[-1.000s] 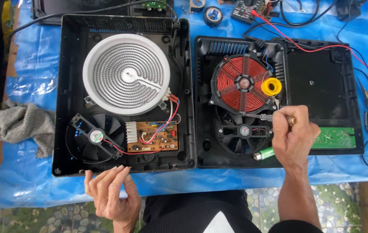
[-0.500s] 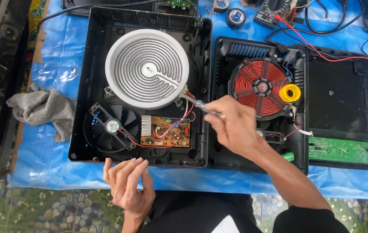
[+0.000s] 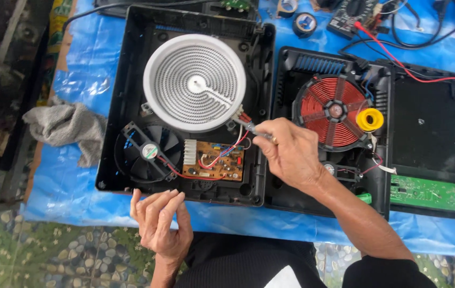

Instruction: The person works on the internal components of an open electronic device, likely a speaker or fan assembly. They use a screwdriver to manipulate parts on a circuit board and a fan, and later use a brush to clean the interior of the device casing.

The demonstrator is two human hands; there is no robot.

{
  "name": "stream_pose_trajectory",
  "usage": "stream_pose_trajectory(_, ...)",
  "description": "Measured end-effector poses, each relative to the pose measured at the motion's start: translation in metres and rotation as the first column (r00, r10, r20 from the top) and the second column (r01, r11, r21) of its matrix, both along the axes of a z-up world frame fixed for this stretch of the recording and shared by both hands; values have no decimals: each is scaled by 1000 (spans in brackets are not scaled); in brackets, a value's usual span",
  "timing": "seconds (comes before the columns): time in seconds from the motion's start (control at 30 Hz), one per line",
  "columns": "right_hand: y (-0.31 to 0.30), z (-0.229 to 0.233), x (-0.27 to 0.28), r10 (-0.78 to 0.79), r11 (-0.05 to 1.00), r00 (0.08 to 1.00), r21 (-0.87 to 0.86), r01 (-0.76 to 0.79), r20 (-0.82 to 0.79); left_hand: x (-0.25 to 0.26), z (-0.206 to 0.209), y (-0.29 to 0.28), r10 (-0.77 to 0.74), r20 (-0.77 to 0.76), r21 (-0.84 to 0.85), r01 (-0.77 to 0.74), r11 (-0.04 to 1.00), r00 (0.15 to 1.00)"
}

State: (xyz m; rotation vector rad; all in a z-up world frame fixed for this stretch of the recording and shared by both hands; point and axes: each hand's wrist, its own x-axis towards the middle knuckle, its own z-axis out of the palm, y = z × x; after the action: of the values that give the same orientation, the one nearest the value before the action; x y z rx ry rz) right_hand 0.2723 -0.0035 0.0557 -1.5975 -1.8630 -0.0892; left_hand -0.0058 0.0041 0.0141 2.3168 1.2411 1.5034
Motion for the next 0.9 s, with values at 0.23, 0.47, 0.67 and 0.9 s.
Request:
stream_pose_trajectory(0.23,-12,23,8,-44,998,980,-59,33,-192,-8,8,5,12,34,26,-13,1000,999)
stream_pose_trajectory(0.47,-19,44,1,-113,928,748,-338,-156,-654,-19,7,-1,47,46,8,-48,999,998)
stream_pose_trajectory(0.67,-25,46,-3,6,909,896,-371,-190,-444,-10,8,-6,46,66,14,-47,999,997)
stream_pose_trajectory(0.9,-32,34,-2,97,897,955,-391,-206,-281,0,10,-9,-20,43,12,19,1000,999)
